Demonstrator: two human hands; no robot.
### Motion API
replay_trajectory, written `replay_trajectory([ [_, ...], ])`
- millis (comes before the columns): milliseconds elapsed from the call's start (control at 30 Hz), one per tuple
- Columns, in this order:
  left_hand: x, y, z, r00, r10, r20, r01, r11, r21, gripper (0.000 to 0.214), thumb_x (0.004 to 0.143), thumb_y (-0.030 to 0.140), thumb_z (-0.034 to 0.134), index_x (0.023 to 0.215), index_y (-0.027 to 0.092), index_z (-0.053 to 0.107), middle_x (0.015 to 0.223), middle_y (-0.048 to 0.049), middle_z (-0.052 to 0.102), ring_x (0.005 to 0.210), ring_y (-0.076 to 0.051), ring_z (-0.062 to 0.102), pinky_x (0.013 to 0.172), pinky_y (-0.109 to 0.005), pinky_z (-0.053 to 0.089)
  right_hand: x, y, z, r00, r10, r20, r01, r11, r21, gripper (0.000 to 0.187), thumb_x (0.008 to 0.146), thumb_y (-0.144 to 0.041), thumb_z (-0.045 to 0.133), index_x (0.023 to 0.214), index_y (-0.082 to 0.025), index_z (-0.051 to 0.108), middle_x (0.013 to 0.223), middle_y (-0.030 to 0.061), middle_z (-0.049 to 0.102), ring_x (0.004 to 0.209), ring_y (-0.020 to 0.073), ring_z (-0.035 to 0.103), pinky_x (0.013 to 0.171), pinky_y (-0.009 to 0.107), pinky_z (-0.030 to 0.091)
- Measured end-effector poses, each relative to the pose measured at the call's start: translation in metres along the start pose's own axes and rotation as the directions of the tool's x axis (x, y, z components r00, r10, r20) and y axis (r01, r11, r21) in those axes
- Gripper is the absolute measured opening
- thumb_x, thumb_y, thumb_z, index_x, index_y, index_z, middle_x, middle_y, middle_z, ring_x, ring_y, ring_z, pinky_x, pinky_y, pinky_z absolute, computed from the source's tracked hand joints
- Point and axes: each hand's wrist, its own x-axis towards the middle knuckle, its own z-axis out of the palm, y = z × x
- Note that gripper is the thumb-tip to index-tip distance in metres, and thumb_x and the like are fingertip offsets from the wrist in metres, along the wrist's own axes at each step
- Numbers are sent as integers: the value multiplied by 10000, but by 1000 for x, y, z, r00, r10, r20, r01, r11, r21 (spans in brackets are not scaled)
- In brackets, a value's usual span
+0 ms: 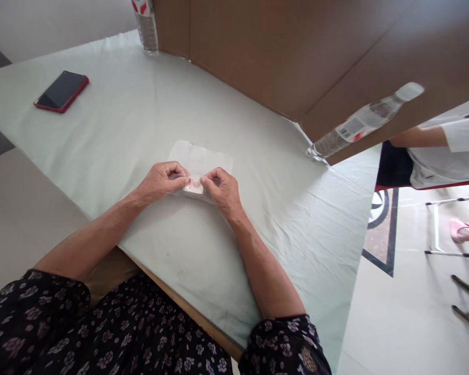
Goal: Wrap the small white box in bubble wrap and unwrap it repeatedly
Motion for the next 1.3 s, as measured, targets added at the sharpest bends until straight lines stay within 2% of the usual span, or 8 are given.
replay_trajectory([
  [267, 2, -1, 0, 1000, -1, 19, 1, 1000, -21, 199, 702, 361, 680, 682, 179, 601, 700, 0, 631, 624, -118, 506, 572, -250, 386, 5, 9, 4, 1000, 18, -12, -17, 998, 68, 188, 773, -394, 643, 737, -220, 579, 685, -31, 594, 656, 137, 524, 669, 299, 447],
  [367, 1, 0, 0, 1000, -6, 25, 7, 1000, -25, 191, 703, 356, 678, 689, 180, 605, 668, 11, 604, 618, -117, 501, 570, -249, 384, 7, 10, -1, 997, -6, -77, 7, 1000, 12, 173, 782, -391, 634, 784, -222, 598, 745, -11, 639, 696, 152, 558, 710, 319, 471],
  [533, 2, -2, 0, 1000, -1, 19, 1, 999, -32, 184, 712, 343, 677, 667, 182, 600, 698, -2, 643, 623, -120, 523, 568, -249, 396, -5, -12, -14, 945, -249, -211, 190, 945, -266, 110, 902, -319, 563, 918, -242, 640, 976, 48, 732, 935, 217, 656, 885, 398, 483],
  [667, 2, -2, 0, 1000, 14, 22, -13, 999, -35, 189, 708, 356, 682, 680, 179, 620, 678, 1, 640, 621, -122, 521, 566, -246, 398, -21, -33, -11, 874, -485, -23, 410, 763, -499, 126, 964, -250, 550, 936, -244, 672, 1011, 52, 760, 993, 230, 674, 942, 415, 425],
  [767, 1, 0, -1, 999, 18, 27, -17, 999, -27, 189, 713, 358, 676, 688, 179, 621, 653, 9, 622, 608, -119, 509, 559, -242, 393, -28, -36, -1, 860, -475, 185, 483, 644, -593, 136, 975, -230, 547, 958, -235, 682, 1052, 53, 769, 975, 232, 672, 919, 410, 396],
  [867, 1, 1, -1, 999, 26, 23, -26, 1000, -15, 188, 718, 352, 666, 677, 176, 616, 669, 2, 636, 628, -123, 525, 585, -248, 411, -30, -30, 7, 860, -420, 288, 498, 571, -652, 157, 966, -182, 529, 1011, -214, 676, 1091, 72, 760, 1002, 251, 650, 901, 412, 374],
  [1100, 1, 0, -2, 999, 16, 27, -18, 999, 49, 194, 738, 368, 648, 706, 177, 637, 674, -1, 636, 635, -133, 531, 593, -259, 423, -31, -27, 10, 865, -389, 317, 491, 521, -698, 182, 981, -172, 500, 1061, -211, 659, 1088, 76, 742, 978, 254, 615, 897, 411, 345],
  [1300, 1, 1, -20, 998, 13, 55, -17, 998, 67, 213, 697, 297, 631, 872, 181, 664, 757, -8, 654, 689, -150, 582, 648, -274, 478, -32, -29, 10, 860, -395, 323, 494, 483, -723, 180, 1003, -188, 481, 1027, -225, 655, 1053, 56, 739, 909, 237, 584, 875, 398, 339],
])
